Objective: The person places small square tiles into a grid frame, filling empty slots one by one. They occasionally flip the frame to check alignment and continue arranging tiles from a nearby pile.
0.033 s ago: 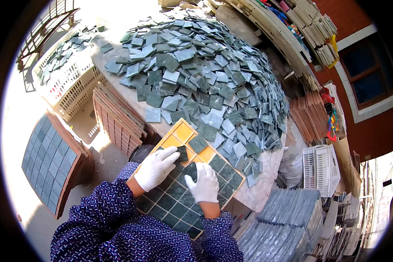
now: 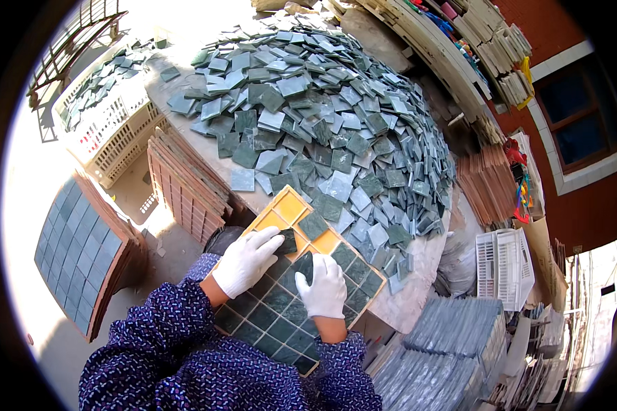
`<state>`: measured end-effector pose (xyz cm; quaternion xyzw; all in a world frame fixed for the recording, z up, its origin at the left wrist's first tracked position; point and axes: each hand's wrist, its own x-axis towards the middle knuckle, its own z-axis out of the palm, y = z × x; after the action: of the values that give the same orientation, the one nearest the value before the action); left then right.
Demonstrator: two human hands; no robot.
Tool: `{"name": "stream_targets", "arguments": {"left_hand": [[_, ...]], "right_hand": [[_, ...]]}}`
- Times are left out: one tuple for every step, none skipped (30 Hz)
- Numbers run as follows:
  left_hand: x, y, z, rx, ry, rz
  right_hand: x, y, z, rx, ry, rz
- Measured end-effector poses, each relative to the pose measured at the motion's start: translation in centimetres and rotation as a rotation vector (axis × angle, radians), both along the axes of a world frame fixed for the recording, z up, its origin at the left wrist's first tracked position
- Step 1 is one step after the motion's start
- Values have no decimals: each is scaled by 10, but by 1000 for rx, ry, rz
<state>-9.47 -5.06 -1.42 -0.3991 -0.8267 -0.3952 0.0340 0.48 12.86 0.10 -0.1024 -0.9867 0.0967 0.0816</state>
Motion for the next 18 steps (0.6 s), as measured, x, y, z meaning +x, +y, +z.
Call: {"name": "stream_targets", "arguments": {"left_hand": [[-1, 2, 0, -7, 3, 26], [-4, 6, 1, -10, 10, 51], [-6, 7, 4, -54, -45, 48], [-6, 9, 7, -72, -52, 60], [-6, 12, 10, -89, -61, 69], [-5, 13, 10, -107, -70, 77], [-6, 13, 9, -118, -69, 64], [-6, 14, 7, -127, -67, 51], [-7, 16, 4, -137, -65, 38], [-10, 17, -1, -144, -56, -13], [-16, 18, -3, -152, -44, -65], [-21, 18, -5, -159, -31, -117], [-22, 16, -6, -171, -30, -156], [-24, 17, -5, -164, -5, -164], [-26, 18, -6, -157, 19, -171], [-28, 18, -6, -151, 42, -178], [-29, 18, -5, -139, 54, -184], [-29, 19, -5, -151, 52, -193]], "right_hand": [[-1, 2, -1, 32, 13, -19], [-2, 6, -1, 69, 30, -40], [-2, 7, -1, 2, 50, -29], [-4, 8, 0, -30, 39, -16], [-4, 9, 1, -62, 25, -7], [-4, 10, 2, -93, 10, 1], [-4, 13, 0, -125, 11, 11], [-4, 17, -1, -157, 13, 21], [-5, 20, -1, -188, 14, 32], [-5, 23, -1, -183, 4, 7], [-9, 22, 5, -179, -2, -19], [-13, 22, 8, -176, -9, -44], [-14, 22, 10, -199, -29, -40], [-20, 22, 11, -183, 45, -38], [-27, 21, 11, -167, 119, -35], [-36, 21, 11, -151, 192, -31], [-46, 21, 9, -114, 215, -22], [-55, 24, 5, -86, 165, -20]]}}
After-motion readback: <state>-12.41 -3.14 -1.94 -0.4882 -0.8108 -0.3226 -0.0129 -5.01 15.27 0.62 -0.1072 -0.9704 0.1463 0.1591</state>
